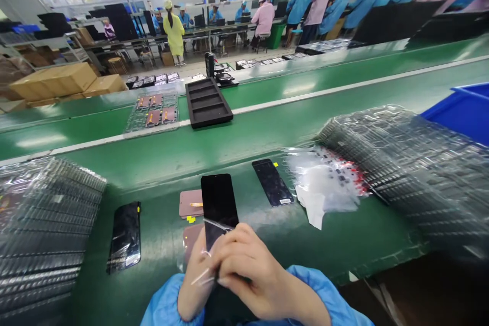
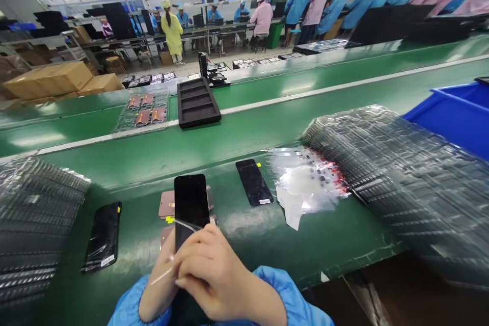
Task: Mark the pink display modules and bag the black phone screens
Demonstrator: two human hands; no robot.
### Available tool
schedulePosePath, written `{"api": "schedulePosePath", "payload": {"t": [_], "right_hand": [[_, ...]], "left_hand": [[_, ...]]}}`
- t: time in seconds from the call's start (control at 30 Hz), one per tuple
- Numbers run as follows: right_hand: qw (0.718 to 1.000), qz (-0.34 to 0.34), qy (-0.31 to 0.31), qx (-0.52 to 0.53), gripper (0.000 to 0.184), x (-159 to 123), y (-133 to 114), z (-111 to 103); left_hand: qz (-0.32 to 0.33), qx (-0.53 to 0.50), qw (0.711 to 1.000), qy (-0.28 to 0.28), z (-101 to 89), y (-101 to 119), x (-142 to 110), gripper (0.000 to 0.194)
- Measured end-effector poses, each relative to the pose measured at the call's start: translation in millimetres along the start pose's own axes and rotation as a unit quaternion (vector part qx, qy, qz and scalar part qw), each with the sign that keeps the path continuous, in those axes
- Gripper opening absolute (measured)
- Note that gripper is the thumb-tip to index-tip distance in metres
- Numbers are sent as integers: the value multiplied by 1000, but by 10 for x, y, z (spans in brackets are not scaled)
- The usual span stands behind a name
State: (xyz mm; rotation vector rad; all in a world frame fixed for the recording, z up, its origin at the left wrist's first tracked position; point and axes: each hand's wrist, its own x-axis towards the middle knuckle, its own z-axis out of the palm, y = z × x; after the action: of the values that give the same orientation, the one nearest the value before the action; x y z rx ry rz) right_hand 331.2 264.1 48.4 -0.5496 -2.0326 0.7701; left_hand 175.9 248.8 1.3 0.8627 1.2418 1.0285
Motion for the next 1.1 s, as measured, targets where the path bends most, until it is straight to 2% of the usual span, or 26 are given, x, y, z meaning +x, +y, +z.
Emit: {"api": "schedulePosePath", "payload": {"t": [0.1, 0.23, 0.33, 0.57, 0.73, 1.1], "right_hand": [[985, 49, -19, 163, 16, -75, -81, -208], [950, 107, 70, 286, 23, -235, 58, -353], [921, 119, 129, 348, 23, -300, 177, -348], [898, 128, 154, 392, 22, -291, 226, -321], [884, 123, 156, 424, 17, -295, 229, -313], [876, 112, 146, 446, 16, -269, 197, -307]], "left_hand": [[-1, -62, 997, -34, -61, 85, -23, 34], [-13, -93, 989, -114, -84, 152, -119, 41], [-6, -85, 987, -136, -69, 176, -188, 38], [8, -39, 986, -161, -46, 261, -268, 35], [9, -40, 985, -165, -68, 215, -282, 34], [29, -5, 990, -137, -100, 165, -302, 36]]}}
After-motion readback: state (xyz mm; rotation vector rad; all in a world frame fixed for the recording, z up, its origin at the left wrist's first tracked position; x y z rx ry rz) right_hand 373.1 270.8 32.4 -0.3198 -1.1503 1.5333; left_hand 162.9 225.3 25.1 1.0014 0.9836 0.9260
